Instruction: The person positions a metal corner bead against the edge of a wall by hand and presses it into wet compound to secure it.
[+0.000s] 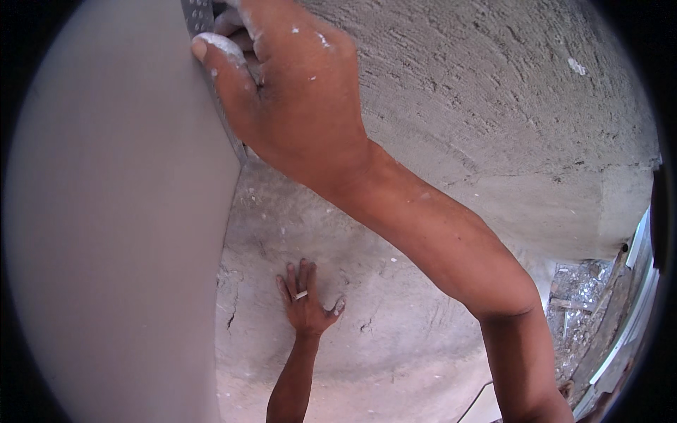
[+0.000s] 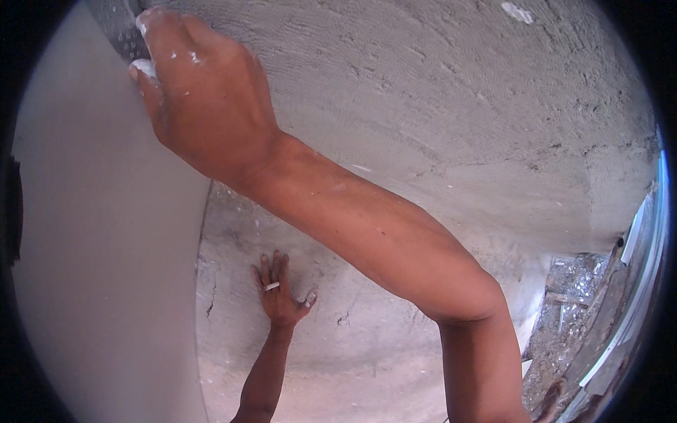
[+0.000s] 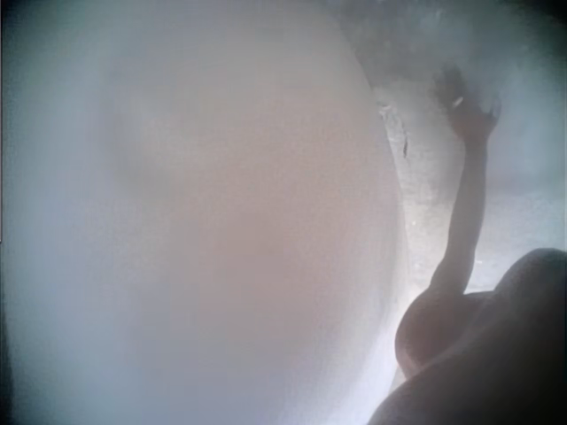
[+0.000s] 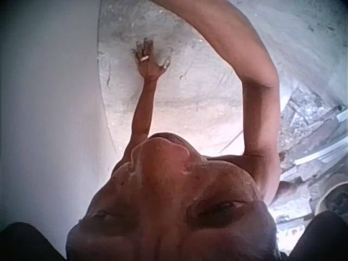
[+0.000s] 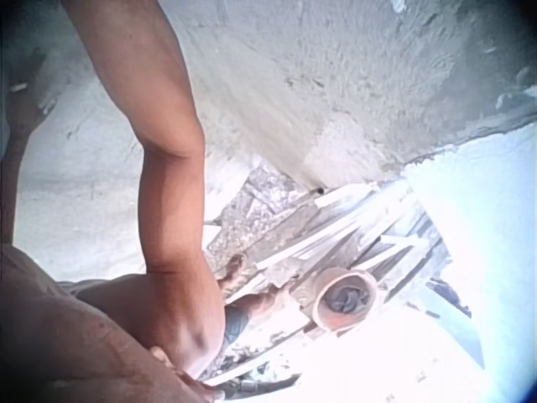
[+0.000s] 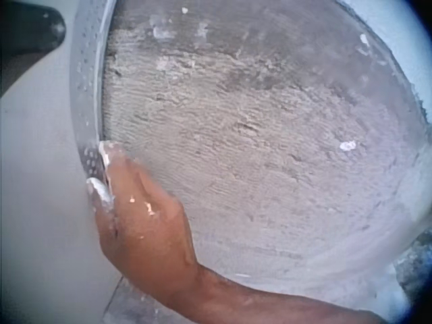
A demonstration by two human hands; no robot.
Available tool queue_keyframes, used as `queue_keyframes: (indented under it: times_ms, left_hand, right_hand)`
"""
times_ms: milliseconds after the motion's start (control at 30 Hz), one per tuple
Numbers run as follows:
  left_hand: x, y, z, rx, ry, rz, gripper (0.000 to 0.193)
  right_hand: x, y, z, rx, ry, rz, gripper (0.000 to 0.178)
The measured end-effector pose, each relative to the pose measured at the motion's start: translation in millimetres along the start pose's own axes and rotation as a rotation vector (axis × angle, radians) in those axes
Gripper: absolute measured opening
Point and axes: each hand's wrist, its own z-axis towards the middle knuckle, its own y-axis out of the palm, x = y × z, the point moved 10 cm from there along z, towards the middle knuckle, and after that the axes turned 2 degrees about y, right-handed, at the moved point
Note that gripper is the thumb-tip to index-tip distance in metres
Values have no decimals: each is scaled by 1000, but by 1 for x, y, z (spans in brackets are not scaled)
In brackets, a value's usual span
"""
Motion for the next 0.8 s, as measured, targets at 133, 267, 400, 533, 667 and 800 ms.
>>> queue_keyframes:
  times_ms: [133,267,400,533,667,800]
  left_hand:
    - [1,0,0,37,19,10,96]
    - [6,1,6,-19,20,64,97]
    - [1,-5,-3,-58,-6,66,96]
    - [8,-8,-3,-62,-1,51,96]
    - [10,-4,-1,-114,-10,82,96]
    - [11,0,-1,-104,-4,96,94]
  right_hand:
    - [-1,-7,5,36,87,71,32]
    - [2,-5,22,-144,202,39,32]
    - [-1,-2,29,-243,359,54,33]
    - [3,2,39,-487,597,20,30]
    - [-4,-11,49,-334,446,-11,29]
    - [-11,-13,66,-435,412,-42,36]
